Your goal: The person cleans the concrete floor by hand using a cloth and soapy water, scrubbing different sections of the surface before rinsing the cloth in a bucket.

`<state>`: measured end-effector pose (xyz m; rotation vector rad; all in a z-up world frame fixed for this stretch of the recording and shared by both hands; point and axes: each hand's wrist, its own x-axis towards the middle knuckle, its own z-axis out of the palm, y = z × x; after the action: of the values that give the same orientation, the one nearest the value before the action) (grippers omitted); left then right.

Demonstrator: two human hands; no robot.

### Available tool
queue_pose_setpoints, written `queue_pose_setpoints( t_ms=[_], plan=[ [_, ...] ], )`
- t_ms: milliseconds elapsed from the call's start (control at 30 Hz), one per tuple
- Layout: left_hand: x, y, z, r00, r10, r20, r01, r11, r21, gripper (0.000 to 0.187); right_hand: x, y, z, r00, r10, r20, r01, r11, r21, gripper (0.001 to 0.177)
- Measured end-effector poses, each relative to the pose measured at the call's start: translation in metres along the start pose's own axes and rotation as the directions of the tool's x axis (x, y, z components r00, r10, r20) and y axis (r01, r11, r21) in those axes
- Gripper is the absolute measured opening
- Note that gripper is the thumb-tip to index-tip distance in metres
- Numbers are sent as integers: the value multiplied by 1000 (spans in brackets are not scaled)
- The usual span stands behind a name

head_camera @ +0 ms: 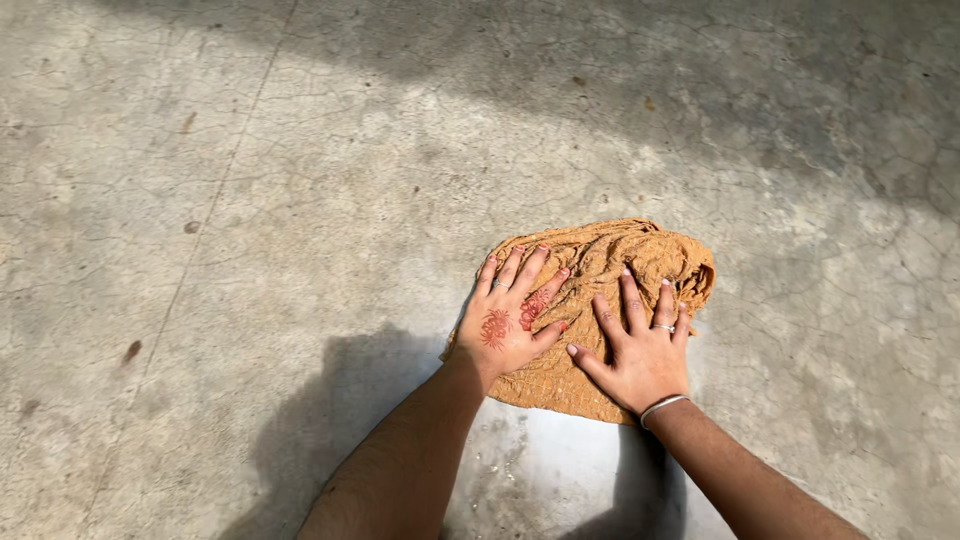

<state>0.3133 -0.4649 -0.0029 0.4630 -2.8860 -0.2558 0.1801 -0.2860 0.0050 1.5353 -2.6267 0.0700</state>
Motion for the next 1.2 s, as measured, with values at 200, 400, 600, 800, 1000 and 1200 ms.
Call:
queue_pose_setpoints(
  t_ms=[200,400,600,800,1000,1200],
  plan=[
    [-82,-116,-44,985,-172,-31,171,985,-33,73,56,-139,-6,988,-147,38,145,988,58,82],
    [-163,-204,-78,956,-293,-27,294,956,0,75,83,-259,-14,958,-259,125,250,964,88,85],
    [-229,-260,-107,890,-445,98,430,891,145,79,83,-352,-27,914,-311,260,291,950,115,91],
    [-290,-292,-114,854,-508,111,477,851,221,85,53,-409,-32,875,-358,325,310,931,191,80],
    [-310,-295,-98,854,-518,44,498,840,216,85,28,-420,-24,876,-407,259,350,905,242,66],
    [-296,-235,-76,785,-619,-24,614,774,157,91,-1,-365,-7,925,-364,104,314,891,328,58]
  ],
)
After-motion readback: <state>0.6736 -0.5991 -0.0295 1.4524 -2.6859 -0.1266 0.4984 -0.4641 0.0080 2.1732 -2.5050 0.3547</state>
